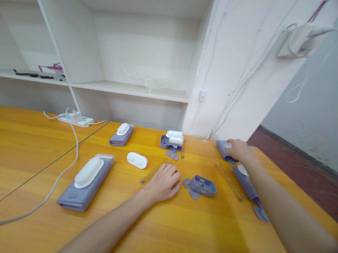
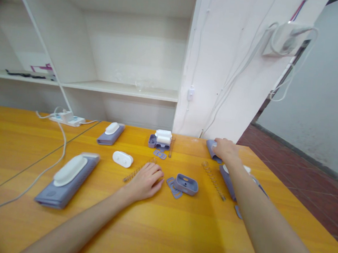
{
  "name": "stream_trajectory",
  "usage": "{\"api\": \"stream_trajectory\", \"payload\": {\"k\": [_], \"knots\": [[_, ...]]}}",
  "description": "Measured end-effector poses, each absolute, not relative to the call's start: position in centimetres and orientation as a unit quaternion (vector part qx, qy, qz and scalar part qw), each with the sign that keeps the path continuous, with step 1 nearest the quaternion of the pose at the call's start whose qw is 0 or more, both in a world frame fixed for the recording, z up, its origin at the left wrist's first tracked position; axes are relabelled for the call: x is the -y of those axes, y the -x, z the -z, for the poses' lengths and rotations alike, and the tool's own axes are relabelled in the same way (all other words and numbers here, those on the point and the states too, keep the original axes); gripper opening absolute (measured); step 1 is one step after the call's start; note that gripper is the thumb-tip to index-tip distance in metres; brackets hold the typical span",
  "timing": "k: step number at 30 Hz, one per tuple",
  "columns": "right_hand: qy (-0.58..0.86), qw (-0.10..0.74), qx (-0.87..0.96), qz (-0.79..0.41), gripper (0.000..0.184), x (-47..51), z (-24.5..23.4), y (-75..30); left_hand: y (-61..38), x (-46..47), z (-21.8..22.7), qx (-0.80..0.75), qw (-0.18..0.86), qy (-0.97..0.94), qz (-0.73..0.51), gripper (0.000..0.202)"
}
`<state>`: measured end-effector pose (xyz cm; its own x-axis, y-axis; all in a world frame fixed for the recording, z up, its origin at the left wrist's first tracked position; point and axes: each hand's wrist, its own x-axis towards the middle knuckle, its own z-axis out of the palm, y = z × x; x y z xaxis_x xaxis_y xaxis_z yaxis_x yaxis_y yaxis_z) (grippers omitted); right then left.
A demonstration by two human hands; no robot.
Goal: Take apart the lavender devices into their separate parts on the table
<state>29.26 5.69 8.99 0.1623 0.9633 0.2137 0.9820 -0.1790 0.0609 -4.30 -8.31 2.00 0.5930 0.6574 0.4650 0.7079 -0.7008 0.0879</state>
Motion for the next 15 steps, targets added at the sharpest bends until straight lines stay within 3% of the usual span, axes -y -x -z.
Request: {"api": "stream_trajectory", "payload": {"k": [9,15], "knots": [[0.651,0.107,0.734,0.161,0.033,-1.5,-9.0,-17.2,4.2,8.5,-2.2,0.382,0.067,0.893,0.229,0.015],[0.494,0.141,0.854,0.087,0.028,2.2,-9.1,-7.6,4.3,8.1,-1.7,0.37,0.056,0.898,0.232,0.016]]}}
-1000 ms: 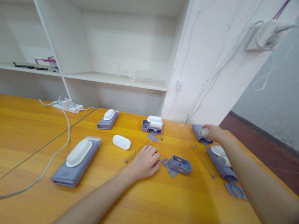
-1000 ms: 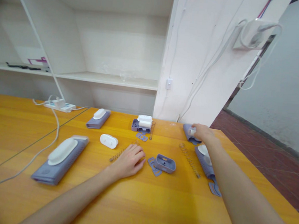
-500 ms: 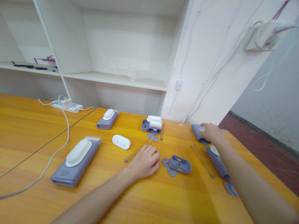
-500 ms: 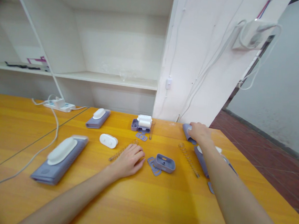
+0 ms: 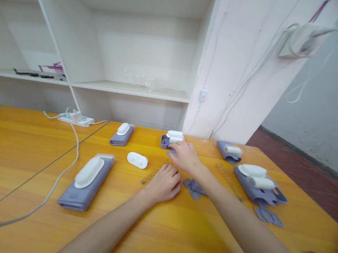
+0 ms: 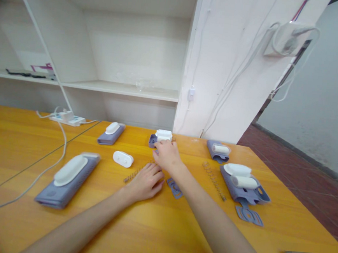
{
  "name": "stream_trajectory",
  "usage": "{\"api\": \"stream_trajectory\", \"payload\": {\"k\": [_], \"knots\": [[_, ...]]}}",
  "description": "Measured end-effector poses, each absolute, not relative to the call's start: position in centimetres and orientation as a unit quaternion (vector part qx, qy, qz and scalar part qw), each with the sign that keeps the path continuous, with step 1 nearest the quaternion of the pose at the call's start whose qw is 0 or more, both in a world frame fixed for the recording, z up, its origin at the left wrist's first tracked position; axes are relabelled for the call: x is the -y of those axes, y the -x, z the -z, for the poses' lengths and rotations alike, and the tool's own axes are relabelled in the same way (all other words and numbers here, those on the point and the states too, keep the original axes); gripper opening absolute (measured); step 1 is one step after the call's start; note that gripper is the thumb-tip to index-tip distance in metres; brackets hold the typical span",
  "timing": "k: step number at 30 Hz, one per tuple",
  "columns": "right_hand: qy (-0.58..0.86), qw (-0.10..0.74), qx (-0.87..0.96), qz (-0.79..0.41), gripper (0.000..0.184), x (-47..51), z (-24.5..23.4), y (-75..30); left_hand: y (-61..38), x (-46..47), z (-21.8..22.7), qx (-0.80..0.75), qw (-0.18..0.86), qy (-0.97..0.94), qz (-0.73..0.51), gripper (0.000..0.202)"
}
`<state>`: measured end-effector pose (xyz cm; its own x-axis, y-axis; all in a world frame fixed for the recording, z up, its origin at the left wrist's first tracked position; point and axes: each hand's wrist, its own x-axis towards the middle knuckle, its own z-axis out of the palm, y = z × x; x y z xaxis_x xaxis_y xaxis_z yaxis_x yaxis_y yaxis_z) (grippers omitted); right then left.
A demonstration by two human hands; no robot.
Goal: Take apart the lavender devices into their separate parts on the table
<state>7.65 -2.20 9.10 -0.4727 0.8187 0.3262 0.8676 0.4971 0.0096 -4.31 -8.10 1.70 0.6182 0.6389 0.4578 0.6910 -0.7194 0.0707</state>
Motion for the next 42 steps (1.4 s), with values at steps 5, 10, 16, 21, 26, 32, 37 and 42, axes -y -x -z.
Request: {"api": "stream_trajectory", "payload": {"k": [5,10,16,21,26,32,37,42], "knots": [[0.443,0.102,0.89,0.034,0.031,4.0,-7.9,-1.4,4.4,7.8,0.0,0.378,0.056,0.894,0.232,0.029],[0.436,0.095,0.895,0.01,0.032,4.8,-6.4,2.8,4.1,6.8,1.1,0.402,0.075,0.89,0.199,0.013],[0.415,0.089,0.905,0.005,0.028,5.0,-6.2,4.0,4.0,6.2,1.4,0.402,0.079,0.892,0.193,0.019],[0.383,0.062,0.921,0.01,0.023,5.4,-6.5,3.1,4.1,6.4,1.3,0.404,0.084,0.888,0.206,0.015],[0.386,0.056,0.921,0.024,0.019,5.8,-7.1,2.1,4.1,6.4,1.4,0.402,0.101,0.886,0.209,0.013],[0.374,0.089,0.921,0.058,0.03,5.7,-6.7,2.8,3.8,6.0,1.8,0.406,0.097,0.884,0.209,0.013],[0.355,0.051,0.931,0.061,0.019,5.7,-6.1,4.1,3.8,5.8,1.8,0.403,0.077,0.888,0.207,0.007],[0.345,0.057,0.934,0.074,0.018,5.5,-6.3,4.0,3.9,6.2,1.5,0.405,0.076,0.886,0.214,0.009]]}}
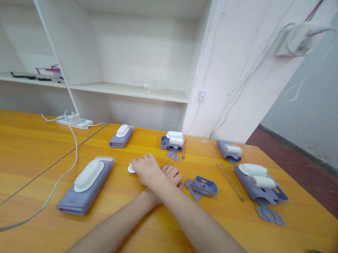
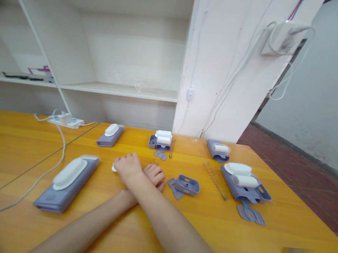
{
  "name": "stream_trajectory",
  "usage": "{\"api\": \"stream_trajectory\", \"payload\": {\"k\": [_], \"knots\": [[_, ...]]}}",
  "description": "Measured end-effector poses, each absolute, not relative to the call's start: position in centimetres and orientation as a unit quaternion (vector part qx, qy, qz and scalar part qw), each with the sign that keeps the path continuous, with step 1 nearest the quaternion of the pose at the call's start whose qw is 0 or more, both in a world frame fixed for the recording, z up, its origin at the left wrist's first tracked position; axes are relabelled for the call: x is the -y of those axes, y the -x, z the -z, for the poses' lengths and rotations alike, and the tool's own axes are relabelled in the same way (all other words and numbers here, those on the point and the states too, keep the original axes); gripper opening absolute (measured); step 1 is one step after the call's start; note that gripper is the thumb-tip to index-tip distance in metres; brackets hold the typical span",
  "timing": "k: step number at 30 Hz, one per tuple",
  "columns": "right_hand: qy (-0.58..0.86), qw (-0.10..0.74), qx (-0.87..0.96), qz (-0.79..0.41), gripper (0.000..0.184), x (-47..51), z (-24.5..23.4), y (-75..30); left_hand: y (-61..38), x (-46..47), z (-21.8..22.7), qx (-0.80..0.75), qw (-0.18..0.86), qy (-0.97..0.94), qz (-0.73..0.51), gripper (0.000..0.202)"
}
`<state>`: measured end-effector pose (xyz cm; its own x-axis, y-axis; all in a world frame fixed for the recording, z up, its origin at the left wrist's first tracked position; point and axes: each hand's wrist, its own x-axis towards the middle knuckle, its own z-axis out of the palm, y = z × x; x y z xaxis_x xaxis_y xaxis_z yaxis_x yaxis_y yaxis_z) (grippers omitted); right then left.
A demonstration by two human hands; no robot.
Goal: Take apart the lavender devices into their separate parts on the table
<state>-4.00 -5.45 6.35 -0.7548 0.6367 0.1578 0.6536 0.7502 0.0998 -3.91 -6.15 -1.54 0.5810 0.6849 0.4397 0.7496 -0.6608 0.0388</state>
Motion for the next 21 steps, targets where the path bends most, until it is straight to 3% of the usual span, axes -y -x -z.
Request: {"api": "stream_trajectory", "payload": {"k": [8,11,21], "knots": [[0.383,0.088,0.91,0.128,0.027,3.8,-10.4,-2.0,4.4,7.8,-0.8,0.37,0.024,0.896,0.243,0.02],[0.429,0.09,0.888,0.137,0.034,2.3,-12.2,-5.9,4.3,8.2,-1.7,0.374,0.033,0.897,0.235,0.015],[0.666,0.051,0.735,0.12,0.046,-4.7,-13.2,-21.6,4.1,8.5,-2.3,0.384,0.052,0.892,0.234,0.011]]}}
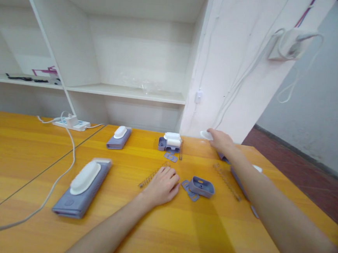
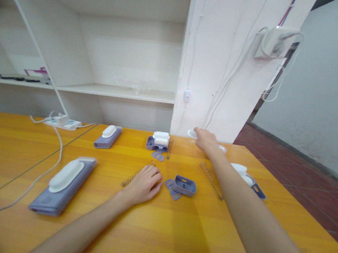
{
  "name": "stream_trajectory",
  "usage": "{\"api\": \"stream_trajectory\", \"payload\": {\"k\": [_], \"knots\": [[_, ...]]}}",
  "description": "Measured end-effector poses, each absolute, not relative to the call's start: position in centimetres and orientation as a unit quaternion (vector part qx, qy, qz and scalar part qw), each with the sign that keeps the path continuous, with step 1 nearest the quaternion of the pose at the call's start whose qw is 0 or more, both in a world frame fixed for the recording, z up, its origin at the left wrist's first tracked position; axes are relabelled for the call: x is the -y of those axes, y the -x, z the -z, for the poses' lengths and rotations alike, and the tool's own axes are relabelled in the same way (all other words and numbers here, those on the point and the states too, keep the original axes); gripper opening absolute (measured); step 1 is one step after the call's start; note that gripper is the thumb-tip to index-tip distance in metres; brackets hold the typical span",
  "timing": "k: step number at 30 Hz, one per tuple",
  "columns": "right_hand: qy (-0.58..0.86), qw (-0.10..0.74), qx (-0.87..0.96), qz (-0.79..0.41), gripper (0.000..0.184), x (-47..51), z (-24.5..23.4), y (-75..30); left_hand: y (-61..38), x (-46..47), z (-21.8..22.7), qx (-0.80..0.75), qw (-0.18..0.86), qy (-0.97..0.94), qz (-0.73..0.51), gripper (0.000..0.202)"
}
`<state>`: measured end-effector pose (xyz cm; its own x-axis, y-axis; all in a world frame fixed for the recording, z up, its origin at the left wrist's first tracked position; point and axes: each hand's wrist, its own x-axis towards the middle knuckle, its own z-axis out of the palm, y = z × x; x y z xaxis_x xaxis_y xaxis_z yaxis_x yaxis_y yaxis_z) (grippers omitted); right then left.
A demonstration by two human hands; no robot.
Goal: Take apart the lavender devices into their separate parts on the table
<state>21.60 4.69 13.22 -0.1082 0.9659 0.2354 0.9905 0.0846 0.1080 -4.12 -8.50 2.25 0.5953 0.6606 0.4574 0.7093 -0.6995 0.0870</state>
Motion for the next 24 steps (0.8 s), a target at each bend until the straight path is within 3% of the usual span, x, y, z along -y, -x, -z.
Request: {"api": "stream_trajectory", "payload": {"k": [10,17,24], "knots": [[0.762,0.042,0.64,0.09,0.05,-7.6,-11.3,-29.9,4.3,8.3,-2.1,0.387,0.052,0.893,0.224,0.013],[0.75,0.031,0.654,0.089,0.056,-9.6,-11.1,-30.6,4.3,8.3,-2.1,0.388,0.049,0.893,0.223,0.013],[0.734,-0.012,0.675,0.075,0.051,-11.8,-10.0,-31.7,4.3,8.2,-2.1,0.395,0.045,0.891,0.22,0.012]]}}
